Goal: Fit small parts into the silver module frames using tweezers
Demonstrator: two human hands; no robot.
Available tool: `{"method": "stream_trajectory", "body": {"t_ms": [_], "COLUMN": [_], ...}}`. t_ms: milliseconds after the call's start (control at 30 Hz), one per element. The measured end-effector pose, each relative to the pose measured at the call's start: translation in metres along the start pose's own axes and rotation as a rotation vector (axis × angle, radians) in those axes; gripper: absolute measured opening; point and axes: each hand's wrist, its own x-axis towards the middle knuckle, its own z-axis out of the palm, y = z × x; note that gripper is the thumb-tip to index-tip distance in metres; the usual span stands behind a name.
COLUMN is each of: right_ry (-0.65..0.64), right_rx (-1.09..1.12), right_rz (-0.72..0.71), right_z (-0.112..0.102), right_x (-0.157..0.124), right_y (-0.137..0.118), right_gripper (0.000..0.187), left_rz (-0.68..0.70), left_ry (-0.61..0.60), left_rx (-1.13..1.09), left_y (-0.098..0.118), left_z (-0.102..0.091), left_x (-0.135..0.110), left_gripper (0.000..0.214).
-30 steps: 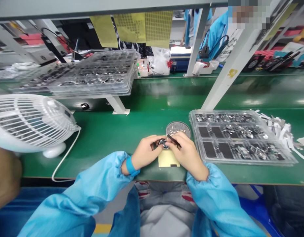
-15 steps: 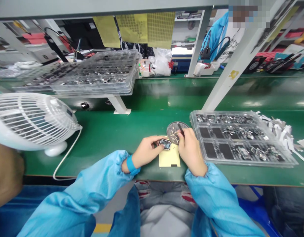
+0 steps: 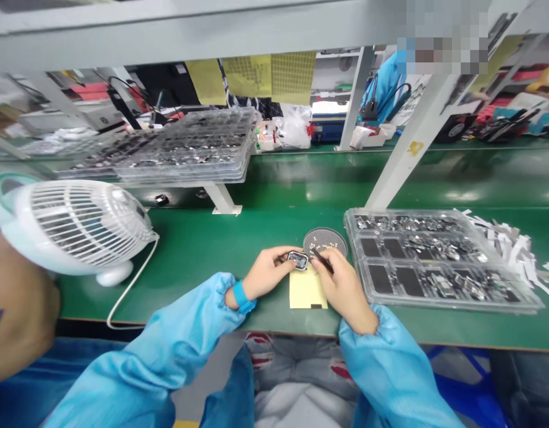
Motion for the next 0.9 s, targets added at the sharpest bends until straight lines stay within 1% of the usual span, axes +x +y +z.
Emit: {"method": "stream_trajectory", "body": {"t_ms": [100,167,233,300,333,400,467,533,600,700,833,900], "right_ry": [0.007,-0.003,-0.03,-0.048,-0.049,-0.05,-0.058,-0.07,-0.073,-0.064,-0.039,-0.011], "right_rx": [0.034,0.05,0.057,0.061,0.062,0.065,0.065,0.059,0.052,0.042,0.05,0.046], "right_rz": [0.032,0.018,-0.012,-0.041,-0.052,-0.065,-0.069,-0.07,-0.074,-0.057,-0.013,-0.031], "right_z": [-0.001,-0.002,-0.002,-0.001,-0.001,0.0,0.0,0.001,0.001,0.003,0.004,0.003], "right_x": [-0.01,-0.018,-0.023,-0.027,-0.028,-0.028,-0.028,-0.027,-0.026,-0.025,-0.025,-0.023], "right_y": [0.002,0.002,0.002,0.003,0.003,0.003,0.003,0.005,0.006,0.005,-0.002,-0.004], "right_gripper": [0.014,0.014,0.013,0.013,0.014,0.015,0.016,0.017,0.018,0.022,0.019,0.015], "left_rz": [0.056,0.065,0.039,0.012,-0.001,-0.026,-0.045,-0.045,-0.026,-0.004,-0.009,-0.009], "left_ry": [0.119,0.192,0.243,0.304,0.346,0.455,0.562,0.607,0.584,0.506,0.403,0.354], "left_rx": [0.133,0.255,0.315,0.354,0.379,0.439,0.51,0.576,0.637,0.73,0.853,0.914], "left_y": [-0.01,-0.017,-0.022,-0.024,-0.025,-0.026,-0.03,-0.036,-0.042,-0.049,-0.051,-0.05], "left_z": [-0.007,-0.016,-0.031,-0.051,-0.062,-0.079,-0.09,-0.094,-0.092,-0.087,-0.085,-0.086], "left_x": [0.011,0.029,0.056,0.085,0.099,0.12,0.13,0.131,0.128,0.122,0.123,0.129], "left_gripper": [0.033,0.031,0.029,0.029,0.031,0.044,0.05,0.047,0.044,0.044,0.04,0.048]}}
